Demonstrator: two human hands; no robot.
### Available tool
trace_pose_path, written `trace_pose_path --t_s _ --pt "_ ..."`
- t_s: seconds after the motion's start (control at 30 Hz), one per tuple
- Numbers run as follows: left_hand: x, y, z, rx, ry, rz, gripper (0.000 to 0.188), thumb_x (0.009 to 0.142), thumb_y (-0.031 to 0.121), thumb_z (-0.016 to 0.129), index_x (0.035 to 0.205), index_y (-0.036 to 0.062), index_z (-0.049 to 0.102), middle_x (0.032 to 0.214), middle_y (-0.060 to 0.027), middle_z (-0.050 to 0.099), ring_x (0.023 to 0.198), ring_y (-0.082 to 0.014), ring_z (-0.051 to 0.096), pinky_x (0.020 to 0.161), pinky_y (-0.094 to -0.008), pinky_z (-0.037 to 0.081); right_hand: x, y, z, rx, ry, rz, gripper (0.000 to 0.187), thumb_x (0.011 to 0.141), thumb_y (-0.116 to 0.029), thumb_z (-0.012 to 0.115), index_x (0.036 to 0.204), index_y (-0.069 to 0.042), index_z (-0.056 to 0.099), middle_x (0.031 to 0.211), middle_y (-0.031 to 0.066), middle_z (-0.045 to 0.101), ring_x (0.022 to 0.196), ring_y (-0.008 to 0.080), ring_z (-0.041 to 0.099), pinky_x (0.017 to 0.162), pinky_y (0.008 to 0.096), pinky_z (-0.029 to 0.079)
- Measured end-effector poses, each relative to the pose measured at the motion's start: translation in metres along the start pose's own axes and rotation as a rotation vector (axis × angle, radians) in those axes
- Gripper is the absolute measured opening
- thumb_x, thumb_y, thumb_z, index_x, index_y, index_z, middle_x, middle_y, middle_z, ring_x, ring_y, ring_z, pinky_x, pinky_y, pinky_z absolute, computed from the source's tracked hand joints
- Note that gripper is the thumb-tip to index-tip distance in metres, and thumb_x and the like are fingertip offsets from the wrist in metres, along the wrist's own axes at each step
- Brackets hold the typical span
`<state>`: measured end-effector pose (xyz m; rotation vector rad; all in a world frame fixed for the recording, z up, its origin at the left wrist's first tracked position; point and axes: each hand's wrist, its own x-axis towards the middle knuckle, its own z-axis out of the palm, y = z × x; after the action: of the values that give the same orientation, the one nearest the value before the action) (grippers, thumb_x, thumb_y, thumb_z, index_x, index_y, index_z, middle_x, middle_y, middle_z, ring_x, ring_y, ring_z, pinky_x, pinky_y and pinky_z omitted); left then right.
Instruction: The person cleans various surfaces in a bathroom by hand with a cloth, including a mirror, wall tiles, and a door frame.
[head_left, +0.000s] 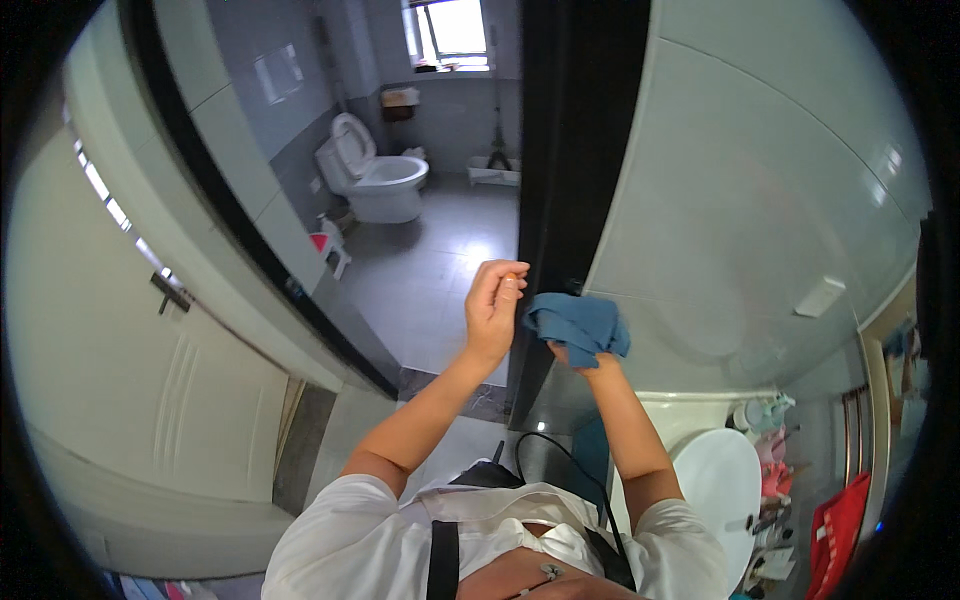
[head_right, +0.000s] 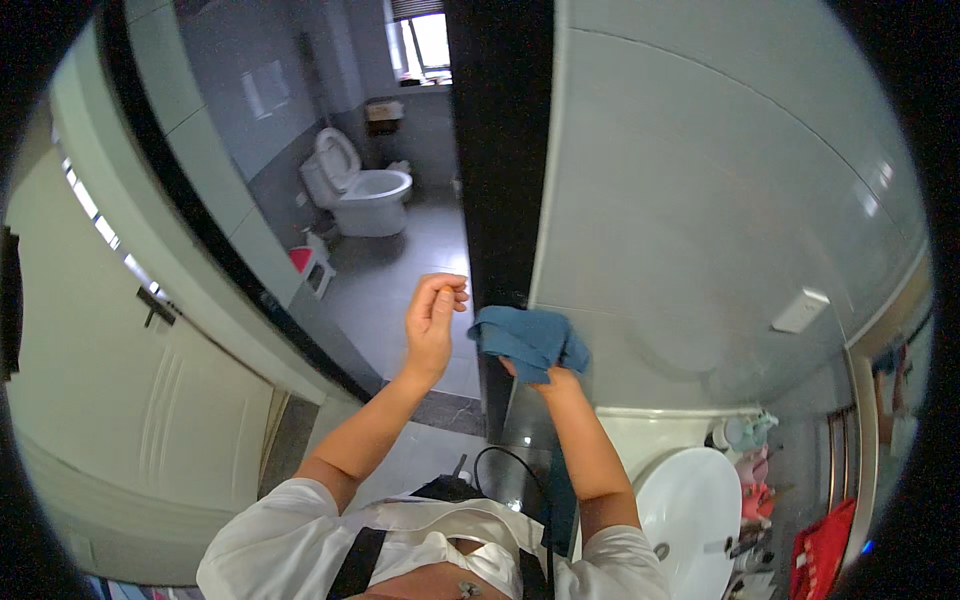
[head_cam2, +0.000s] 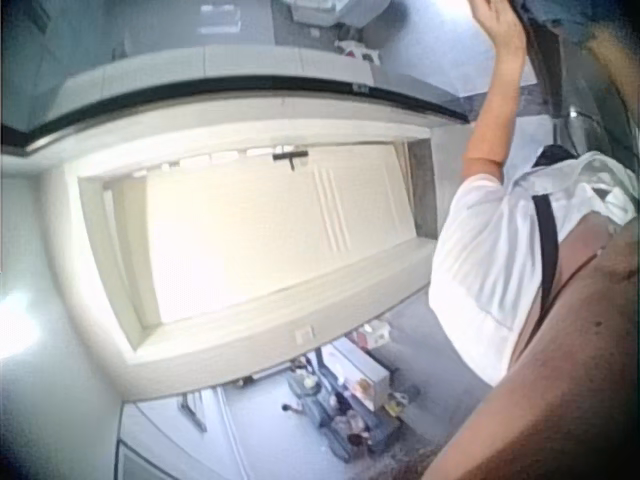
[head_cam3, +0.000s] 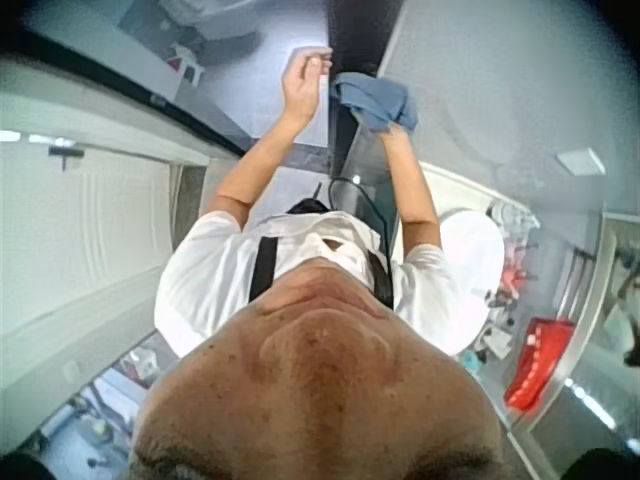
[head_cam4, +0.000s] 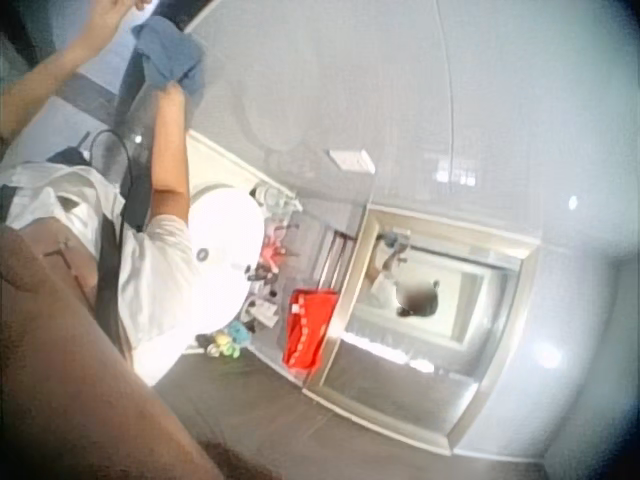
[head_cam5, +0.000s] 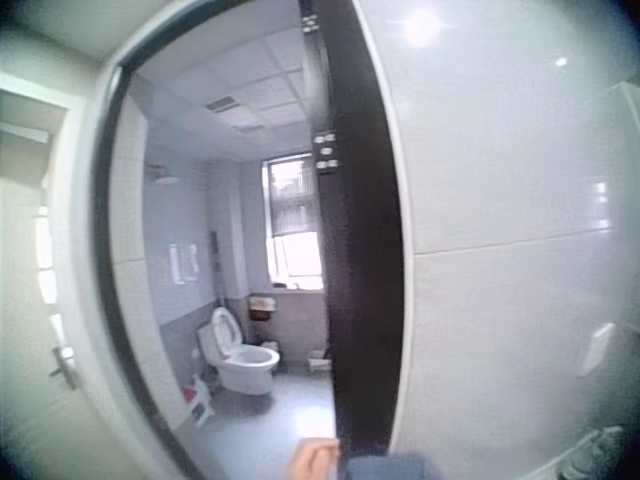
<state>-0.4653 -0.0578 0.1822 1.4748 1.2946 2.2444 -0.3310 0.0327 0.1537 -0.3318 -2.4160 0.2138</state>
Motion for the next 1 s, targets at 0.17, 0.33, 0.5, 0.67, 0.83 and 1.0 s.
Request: trace_pose_path --t_s 0.17,0.33,0.5,0.67,0.83,1.0 --pt "0.005 -0.002 -0.043 0.072 0.040 -0.017 0.018 0.093 0.009 0.042 0.097 -0.0005 0.056 0.094 -0.0051 0.053 0.082 -0.0110 0.052 0.073 -0.0242 0.044 0.006 -0.026 0.031 -0.315 0.361 -0.097 0.034 0.073 -0.001 0.057 0.104 -0.012 0.066 0.100 0.0132 0.060 0.094 0.0316 0.055 0.085 0.0398 0.042" --pt "0.021 -0.010 -0.104 0.058 0.067 -0.007 0.018 0.093 0.009 0.042 0.096 -0.0002 0.057 0.093 -0.0047 0.053 0.082 -0.0110 0.052 0.073 -0.0240 0.044 0.013 -0.021 0.063 -0.252 0.539 0.007 0.033 0.079 -0.002 0.056 0.111 -0.008 0.063 0.104 0.0118 0.062 0.089 0.0282 0.057 0.083 0.0374 0.043" --pt "0.043 -0.022 -0.179 0.120 0.056 0.023 0.018 0.094 0.010 0.041 0.096 0.0004 0.057 0.093 -0.0042 0.054 0.080 -0.0103 0.053 0.071 -0.0233 0.044 0.014 -0.013 0.090 -0.409 0.757 0.057 0.035 0.083 -0.002 0.054 0.117 -0.001 0.057 0.106 0.0136 0.061 0.094 0.0314 0.055 0.088 0.0375 0.039" --pt "0.054 -0.016 -0.208 0.060 0.024 0.006 0.016 0.092 0.011 0.046 0.093 0.0001 0.058 0.086 -0.0051 0.054 0.076 -0.0116 0.052 0.068 -0.0240 0.044 0.038 -0.055 0.104 -0.233 0.882 0.209 0.031 0.085 0.001 0.049 0.114 0.001 0.057 0.109 0.0178 0.058 0.102 0.0309 0.053 0.095 0.0368 0.036" --pt "0.056 -0.022 -0.201 -0.019 -0.041 -0.006 0.017 0.093 0.011 0.045 0.094 0.0007 0.058 0.086 -0.0047 0.055 0.077 -0.0105 0.053 0.069 -0.0240 0.045 0.040 -0.067 0.085 -0.292 0.984 0.269 0.031 0.083 0.004 0.048 0.113 0.001 0.058 0.108 0.0183 0.058 0.100 0.0316 0.054 0.094 0.0382 0.037" --pt "0.059 -0.036 -0.187 -0.072 -0.090 -0.097 0.019 0.094 0.010 0.042 0.096 0.0006 0.057 0.087 -0.0045 0.056 0.080 -0.0102 0.053 0.072 -0.0239 0.045 0.057 -0.082 0.077 -0.179 1.004 0.401 0.037 0.087 -0.003 0.047 0.123 0.000 0.048 0.119 0.0155 0.055 0.113 0.0276 0.050 0.097 0.0338 0.035"
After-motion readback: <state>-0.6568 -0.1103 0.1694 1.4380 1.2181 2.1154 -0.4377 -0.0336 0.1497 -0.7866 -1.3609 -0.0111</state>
